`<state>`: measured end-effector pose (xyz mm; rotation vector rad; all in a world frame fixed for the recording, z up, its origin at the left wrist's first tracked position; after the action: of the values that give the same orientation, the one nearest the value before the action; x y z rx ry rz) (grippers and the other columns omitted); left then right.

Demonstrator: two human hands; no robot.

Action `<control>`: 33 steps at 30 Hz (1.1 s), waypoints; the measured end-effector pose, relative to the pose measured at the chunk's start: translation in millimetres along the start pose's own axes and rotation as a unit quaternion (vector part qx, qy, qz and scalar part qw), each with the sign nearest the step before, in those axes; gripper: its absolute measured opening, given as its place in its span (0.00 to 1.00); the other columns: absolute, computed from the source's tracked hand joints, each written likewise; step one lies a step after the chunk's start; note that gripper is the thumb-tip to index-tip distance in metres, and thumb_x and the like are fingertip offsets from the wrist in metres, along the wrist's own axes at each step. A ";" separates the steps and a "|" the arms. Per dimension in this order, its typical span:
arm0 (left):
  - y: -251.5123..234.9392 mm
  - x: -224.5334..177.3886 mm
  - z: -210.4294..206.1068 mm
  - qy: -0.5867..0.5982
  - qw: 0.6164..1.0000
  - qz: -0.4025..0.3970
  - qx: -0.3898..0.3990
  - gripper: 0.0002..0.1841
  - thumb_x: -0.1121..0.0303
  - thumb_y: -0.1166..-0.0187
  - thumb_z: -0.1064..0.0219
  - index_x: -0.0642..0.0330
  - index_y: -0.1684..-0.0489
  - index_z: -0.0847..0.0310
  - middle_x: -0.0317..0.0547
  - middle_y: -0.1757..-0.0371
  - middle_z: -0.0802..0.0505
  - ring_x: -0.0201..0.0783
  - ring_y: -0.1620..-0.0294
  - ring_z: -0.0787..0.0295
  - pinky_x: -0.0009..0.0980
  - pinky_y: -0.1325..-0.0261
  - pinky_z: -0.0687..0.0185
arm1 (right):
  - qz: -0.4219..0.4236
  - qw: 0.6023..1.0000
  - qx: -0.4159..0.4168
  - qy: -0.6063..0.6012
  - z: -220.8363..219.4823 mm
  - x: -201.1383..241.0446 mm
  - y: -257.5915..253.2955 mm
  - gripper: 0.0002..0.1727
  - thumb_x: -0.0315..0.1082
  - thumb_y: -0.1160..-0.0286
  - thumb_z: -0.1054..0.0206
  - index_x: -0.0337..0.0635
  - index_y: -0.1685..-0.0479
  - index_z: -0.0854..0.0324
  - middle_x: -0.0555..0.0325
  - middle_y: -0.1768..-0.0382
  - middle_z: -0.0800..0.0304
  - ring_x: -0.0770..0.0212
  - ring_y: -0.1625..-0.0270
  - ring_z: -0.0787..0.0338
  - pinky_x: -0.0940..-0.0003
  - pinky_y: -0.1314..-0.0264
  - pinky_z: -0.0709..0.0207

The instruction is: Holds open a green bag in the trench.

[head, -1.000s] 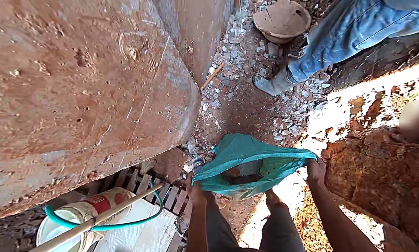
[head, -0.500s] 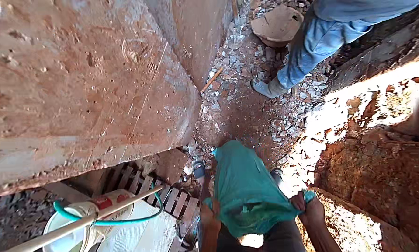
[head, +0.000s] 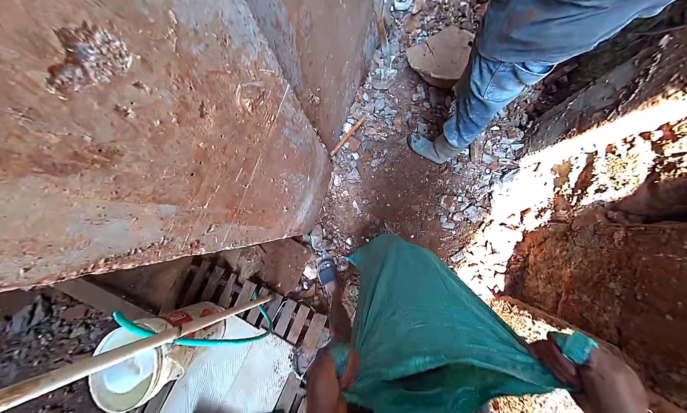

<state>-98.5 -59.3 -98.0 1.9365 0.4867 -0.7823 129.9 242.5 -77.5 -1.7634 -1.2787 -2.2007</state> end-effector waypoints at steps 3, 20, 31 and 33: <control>6.1 -23.1 -4.1 -0.018 0.992 -0.026 0.121 0.28 0.48 0.14 0.51 0.39 0.92 0.21 0.23 0.86 0.21 0.23 0.77 0.20 0.27 0.56 0.20 | 0.024 0.999 0.027 0.006 4.0 28.4 2.8 0.27 0.56 0.15 0.48 0.71 0.91 0.25 0.84 0.90 0.29 0.82 0.84 0.28 0.78 0.74 0.28; -176.7 156.2 61.0 0.023 0.981 0.015 -0.193 0.23 0.68 0.12 0.63 0.51 0.86 0.38 0.33 0.92 0.29 0.32 0.91 0.33 0.29 0.81 0.29 | -0.145 0.973 -0.180 0.015 -3.4 -209.3 -171.8 0.23 0.35 0.10 0.58 0.46 0.81 0.33 0.67 0.88 0.35 0.68 0.86 0.34 0.68 0.78 0.33; -55.0 28.5 6.6 -0.007 0.997 0.012 -0.082 0.25 0.73 0.24 0.68 0.41 0.97 0.43 0.25 0.95 0.30 0.24 0.91 0.34 0.24 0.79 0.32 | -0.018 1.000 -0.024 0.006 13.2 -46.3 -84.6 0.23 0.35 0.25 0.59 0.63 0.93 0.39 0.78 0.93 0.35 0.76 0.89 0.35 0.74 0.81 0.36; -54.9 21.3 16.6 -0.021 0.999 -0.016 -0.047 0.24 0.71 0.26 0.64 0.39 0.98 0.40 0.24 0.94 0.29 0.25 0.89 0.30 0.27 0.72 0.27 | 0.003 1.000 0.004 -0.026 7.5 -37.2 -87.9 0.25 0.38 0.24 0.58 0.65 0.95 0.36 0.78 0.94 0.32 0.77 0.89 0.33 0.75 0.81 0.33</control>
<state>-122.8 -48.4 -153.1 1.8273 0.5207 -0.8042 104.7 288.6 -157.5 -1.8318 -1.2874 -2.1569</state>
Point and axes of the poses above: each hand's wrist, its own y-axis away from the middle knuckle, its own z-axis out of the back of the hand, x = y × z, the point moved 9 cm from there along -y, towards the middle knuckle
